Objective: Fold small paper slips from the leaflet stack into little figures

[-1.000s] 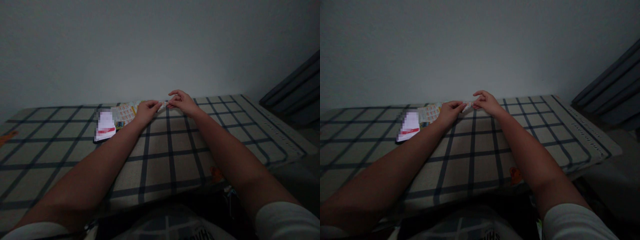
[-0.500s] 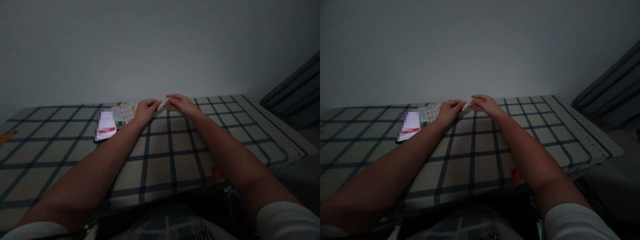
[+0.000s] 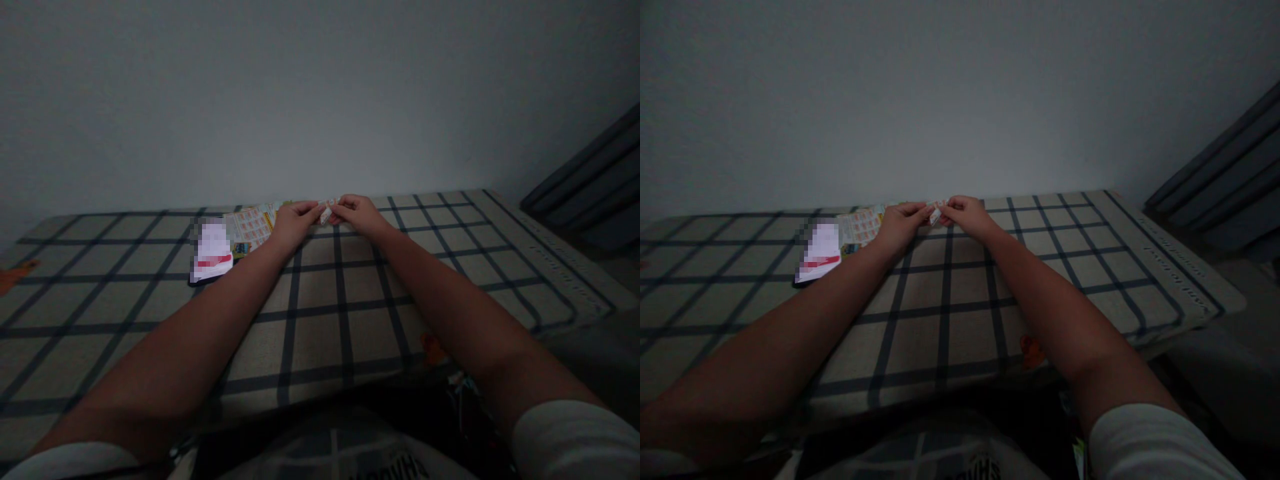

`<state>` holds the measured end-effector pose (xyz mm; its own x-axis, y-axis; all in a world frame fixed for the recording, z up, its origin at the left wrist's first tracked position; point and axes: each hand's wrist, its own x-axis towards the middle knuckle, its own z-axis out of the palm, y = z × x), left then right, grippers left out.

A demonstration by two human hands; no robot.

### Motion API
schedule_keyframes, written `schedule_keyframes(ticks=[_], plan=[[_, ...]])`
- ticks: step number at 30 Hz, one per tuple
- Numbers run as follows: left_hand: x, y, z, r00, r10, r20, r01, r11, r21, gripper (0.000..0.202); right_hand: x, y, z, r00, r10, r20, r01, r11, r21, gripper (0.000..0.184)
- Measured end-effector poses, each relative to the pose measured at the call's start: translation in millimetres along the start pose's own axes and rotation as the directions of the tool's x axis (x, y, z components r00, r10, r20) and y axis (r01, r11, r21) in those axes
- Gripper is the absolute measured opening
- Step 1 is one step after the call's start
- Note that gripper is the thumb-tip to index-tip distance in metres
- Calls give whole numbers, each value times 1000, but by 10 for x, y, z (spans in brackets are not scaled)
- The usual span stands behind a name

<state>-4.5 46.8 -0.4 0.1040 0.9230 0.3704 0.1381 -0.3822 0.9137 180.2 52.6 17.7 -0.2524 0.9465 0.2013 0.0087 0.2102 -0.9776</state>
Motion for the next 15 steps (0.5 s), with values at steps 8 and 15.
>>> schedule_keyframes(ticks=[8,15], plan=[[-37,39,15,997,80,-19,-74,975,210,43,8,21,9,997,55,50,-59,994,88,18],[-159,356,-75,993,120,15,-81,571,817,63,-2,14,-19,990,125,57,-129,989,67,22]])
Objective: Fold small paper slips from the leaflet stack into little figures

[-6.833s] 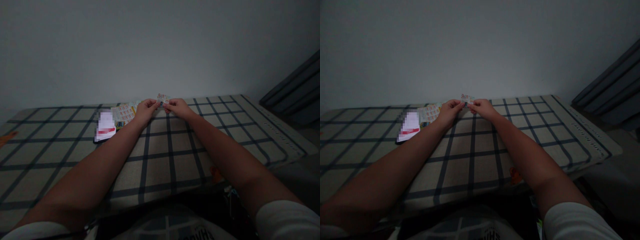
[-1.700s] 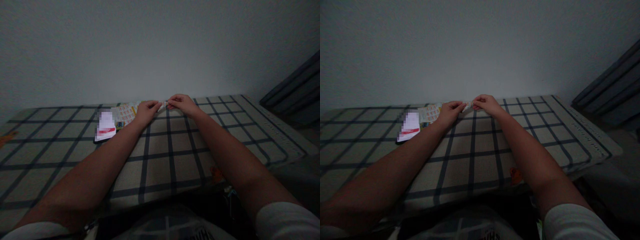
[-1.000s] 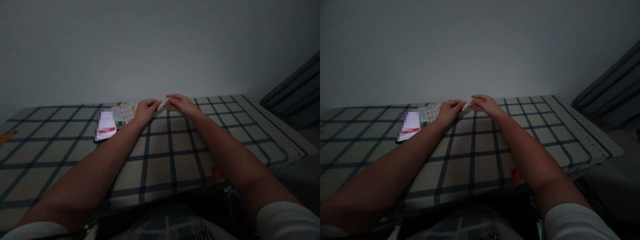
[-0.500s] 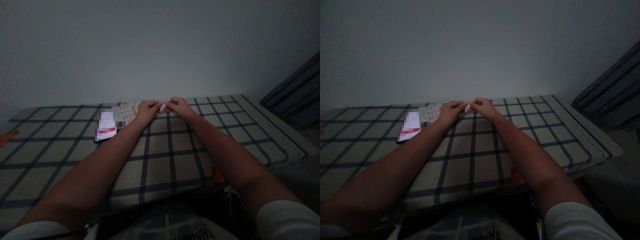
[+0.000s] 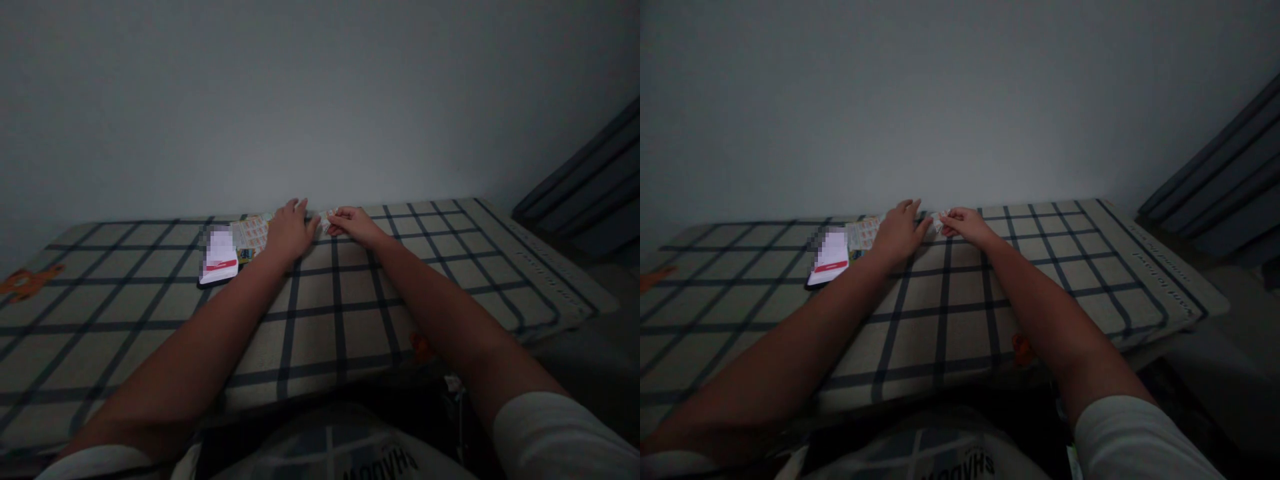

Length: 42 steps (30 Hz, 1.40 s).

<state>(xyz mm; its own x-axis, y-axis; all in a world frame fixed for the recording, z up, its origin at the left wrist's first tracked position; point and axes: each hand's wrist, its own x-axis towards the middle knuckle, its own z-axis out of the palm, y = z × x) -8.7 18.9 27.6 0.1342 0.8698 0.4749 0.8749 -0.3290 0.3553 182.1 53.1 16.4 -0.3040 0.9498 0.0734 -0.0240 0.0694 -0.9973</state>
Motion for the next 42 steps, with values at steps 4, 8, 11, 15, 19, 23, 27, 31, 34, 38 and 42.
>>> schedule_keyframes(ticks=[4,8,11,15,19,23,27,31,34,38,42], plan=[[-78,-97,-35,966,-204,160,168,962,213,73,16,36,-5,1000,24,-1,-24,1000,2,19],[-139,-205,74,937,-240,254,174,951,255,77,19,44,7,1000,29,-1,-29,1000,8,21],[-160,-215,146,933,-199,301,122,959,255,75,17,42,11,1000,26,1,-26,1000,11,22],[-157,-187,185,944,-132,301,68,975,213,75,28,55,-2,1000,19,6,-19,1000,9,21],[-131,-217,231,959,-76,273,30,985,169,73,39,70,-20,1000,26,1,-26,1000,0,21],[-81,-301,317,980,8,197,-35,991,131,69,33,62,-16,1000,29,6,-29,1000,6,21],[-54,-335,360,989,28,145,-43,994,105,67,20,38,7,999,32,-21,-32,999,2,23],[-44,-289,263,993,8,115,-21,994,111,67,8,15,20,997,48,-62,-47,999,17,27],[22,-195,127,999,39,35,-39,999,-25,59,4,8,9,999,34,-40,-32,998,48,27],[116,2,44,993,-63,102,106,864,-493,50,0,4,-15,1000,31,1,-31,997,76,25],[94,73,147,976,-135,171,217,660,-719,44,-13,-11,-12,999,34,8,-35,997,69,21]])
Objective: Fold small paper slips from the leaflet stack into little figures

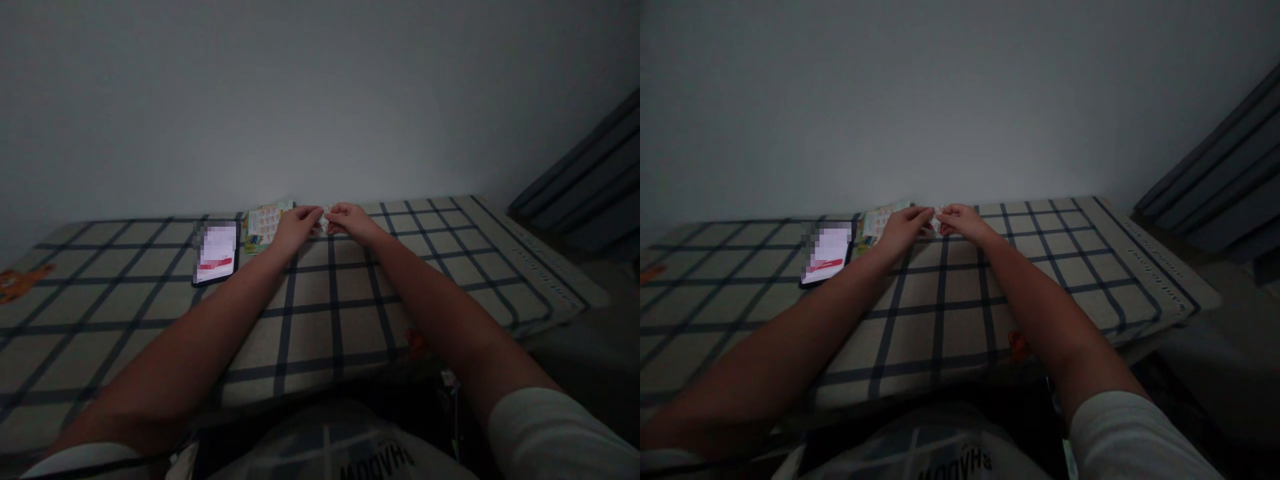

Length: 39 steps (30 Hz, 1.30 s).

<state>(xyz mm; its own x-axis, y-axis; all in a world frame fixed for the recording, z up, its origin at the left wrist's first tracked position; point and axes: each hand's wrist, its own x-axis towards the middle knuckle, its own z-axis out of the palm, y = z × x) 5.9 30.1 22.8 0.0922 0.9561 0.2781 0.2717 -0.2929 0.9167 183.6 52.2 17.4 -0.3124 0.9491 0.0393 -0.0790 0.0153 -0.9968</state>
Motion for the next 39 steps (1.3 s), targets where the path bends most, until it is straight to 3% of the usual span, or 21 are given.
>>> schedule_keyframes(ticks=[7,14,21,28,32,39], plan=[[4,-266,-35,998,17,-62,-31,972,-232,43,8,12,66,999,-34,6,35,999,-8,12],[-16,-272,18,984,49,-174,-88,970,-228,40,-3,40,59,997,-64,46,70,989,-130,8],[35,-316,19,997,-49,-52,27,930,-366,42,-3,16,36,981,-179,76,193,937,-291,17],[31,-308,43,985,-8,-170,-59,921,-385,33,-27,20,38,993,-92,78,110,957,-269,25],[3,-275,47,981,39,-190,-105,930,-353,27,-32,0,38,984,-126,123,163,915,-369,28],[17,-313,36,994,-22,-108,-25,907,-421,22,-44,-24,69,954,-189,235,290,783,-549,27]])
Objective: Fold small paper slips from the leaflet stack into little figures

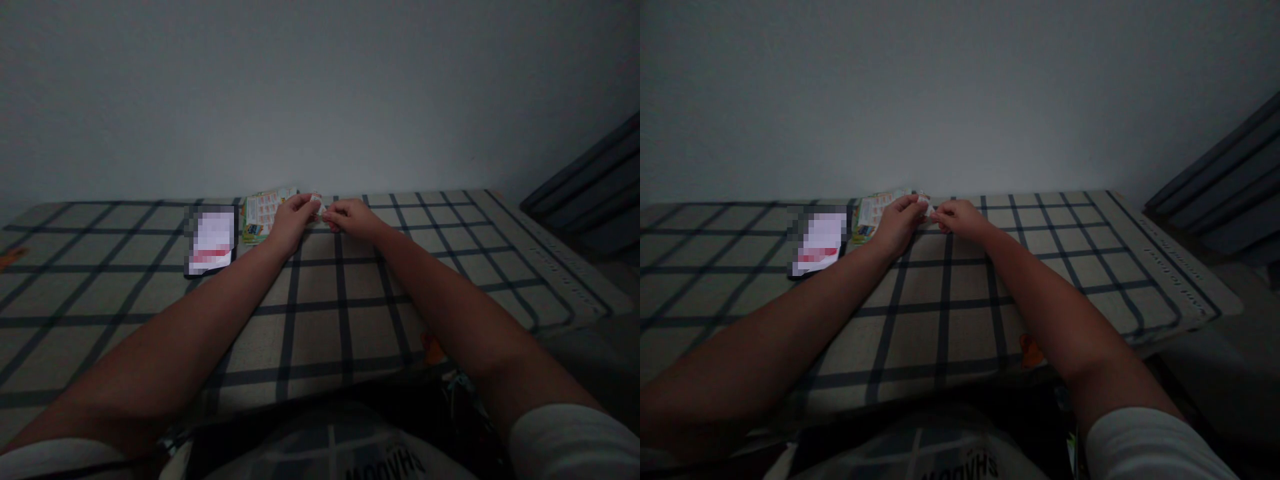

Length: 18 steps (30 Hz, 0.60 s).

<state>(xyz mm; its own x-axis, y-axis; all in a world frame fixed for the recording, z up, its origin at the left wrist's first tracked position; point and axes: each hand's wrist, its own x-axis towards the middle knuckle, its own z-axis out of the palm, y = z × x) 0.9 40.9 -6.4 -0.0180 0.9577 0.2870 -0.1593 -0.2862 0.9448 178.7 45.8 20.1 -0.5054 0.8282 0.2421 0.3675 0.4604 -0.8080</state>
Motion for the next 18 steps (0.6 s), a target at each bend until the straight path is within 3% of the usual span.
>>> schedule_keyframes(ticks=[3,10,18], plan=[[8,-13,-13,999,19,50,-21,998,54,31,-5,18,-5,1000,-7,6,7,1000,-2,28],[-23,43,-14,995,72,63,-78,992,100,43,7,92,57,1000,8,-20,-4,983,182,24],[-41,33,19,996,-9,91,3,998,62,44,14,113,17,996,-65,-62,75,982,173,20]])
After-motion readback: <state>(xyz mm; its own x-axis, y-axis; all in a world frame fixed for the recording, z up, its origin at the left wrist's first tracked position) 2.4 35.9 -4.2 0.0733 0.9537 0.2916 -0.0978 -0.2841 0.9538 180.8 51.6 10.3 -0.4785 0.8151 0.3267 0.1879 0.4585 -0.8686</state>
